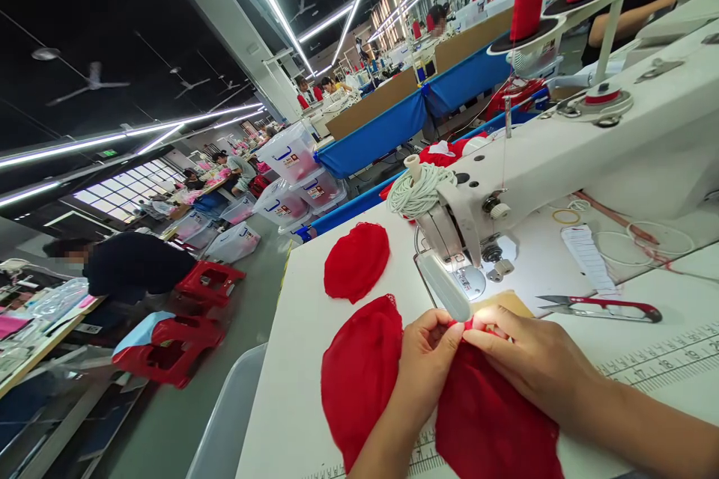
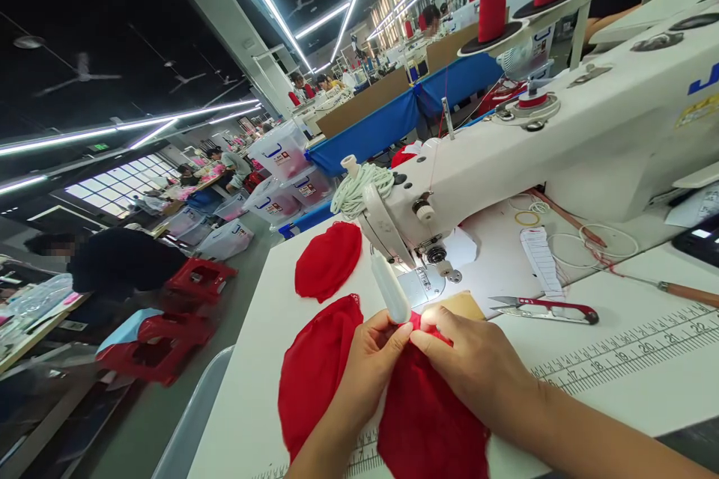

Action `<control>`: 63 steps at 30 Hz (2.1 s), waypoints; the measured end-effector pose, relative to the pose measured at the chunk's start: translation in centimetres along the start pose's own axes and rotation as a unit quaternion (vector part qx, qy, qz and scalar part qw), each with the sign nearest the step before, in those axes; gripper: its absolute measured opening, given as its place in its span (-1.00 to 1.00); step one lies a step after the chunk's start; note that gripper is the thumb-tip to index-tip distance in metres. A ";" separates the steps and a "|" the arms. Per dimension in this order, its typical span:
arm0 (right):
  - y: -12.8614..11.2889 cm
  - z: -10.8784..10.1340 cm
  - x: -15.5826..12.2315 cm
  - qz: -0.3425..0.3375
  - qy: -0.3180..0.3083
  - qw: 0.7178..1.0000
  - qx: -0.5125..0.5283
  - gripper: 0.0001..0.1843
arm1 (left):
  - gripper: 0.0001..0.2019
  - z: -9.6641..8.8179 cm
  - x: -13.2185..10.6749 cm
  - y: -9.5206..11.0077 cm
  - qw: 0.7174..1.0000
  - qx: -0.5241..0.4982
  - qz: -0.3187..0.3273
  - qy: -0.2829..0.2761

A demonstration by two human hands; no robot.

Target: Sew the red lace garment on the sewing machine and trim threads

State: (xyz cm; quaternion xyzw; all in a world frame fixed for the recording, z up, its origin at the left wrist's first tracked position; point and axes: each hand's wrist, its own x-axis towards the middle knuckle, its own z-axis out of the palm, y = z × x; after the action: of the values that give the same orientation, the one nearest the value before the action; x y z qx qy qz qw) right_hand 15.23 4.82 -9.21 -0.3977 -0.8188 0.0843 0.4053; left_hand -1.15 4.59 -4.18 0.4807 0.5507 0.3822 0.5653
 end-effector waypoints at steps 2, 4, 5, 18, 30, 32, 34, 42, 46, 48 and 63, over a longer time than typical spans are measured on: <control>-0.2 -0.2 0.2 -0.036 0.003 0.999 0.001 -0.67 | -0.64 -0.1 0.1 0.0 0.999 -0.030 -0.012 0.003; -0.4 -1.0 0.3 -0.057 -0.025 0.998 0.021 -0.72 | -0.62 -0.1 0.2 0.0 0.998 -0.053 -0.014 0.008; -0.3 -1.6 0.2 -0.056 -0.040 0.997 0.023 -0.73 | -0.61 -0.2 0.3 0.0 0.998 -0.061 -0.019 0.012; 7.8 -7.7 -5.3 -0.026 -0.010 0.971 -0.238 -0.78 | -0.57 0.1 0.1 -0.1 0.990 -0.112 -0.076 -0.023; 1.3 -3.8 -0.8 0.077 -0.047 0.996 -0.025 -0.68 | -0.56 0.3 -0.3 0.4 0.991 -0.108 -0.082 -0.018; 1.2 -3.5 -0.3 0.046 -0.023 0.997 -0.055 -0.62 | -0.55 0.3 -0.4 0.6 0.992 -0.100 -0.080 -0.017; 1.2 -3.3 0.0 0.027 -0.010 0.997 -0.072 -0.56 | -0.54 0.4 -0.5 0.8 0.992 -0.100 -0.079 -0.018; 0.4 -3.6 0.8 -0.008 0.014 0.995 -0.099 -0.48 | -0.56 0.4 -0.4 0.8 0.991 -0.105 -0.078 -0.023; 0.3 -3.7 1.1 -0.010 0.013 0.995 -0.096 -0.49 | -0.57 0.4 -0.3 0.7 0.990 -0.114 -0.075 -0.025; 0.5 -3.5 0.8 0.000 0.007 0.996 -0.089 -0.49 | -0.57 0.4 -0.4 0.8 0.990 -0.114 -0.073 -0.029; 5.3 -5.5 -3.8 0.079 -0.011 0.962 -0.263 -0.75 | -0.59 0.5 -0.6 0.0 0.999 0.048 0.019 -0.003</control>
State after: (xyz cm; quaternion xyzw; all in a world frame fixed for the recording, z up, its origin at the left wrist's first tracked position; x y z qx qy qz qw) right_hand 23.68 4.63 -10.30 -0.5525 -0.7826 -0.0978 0.2696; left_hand -0.68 3.96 -4.02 0.5192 0.5575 0.3646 0.5354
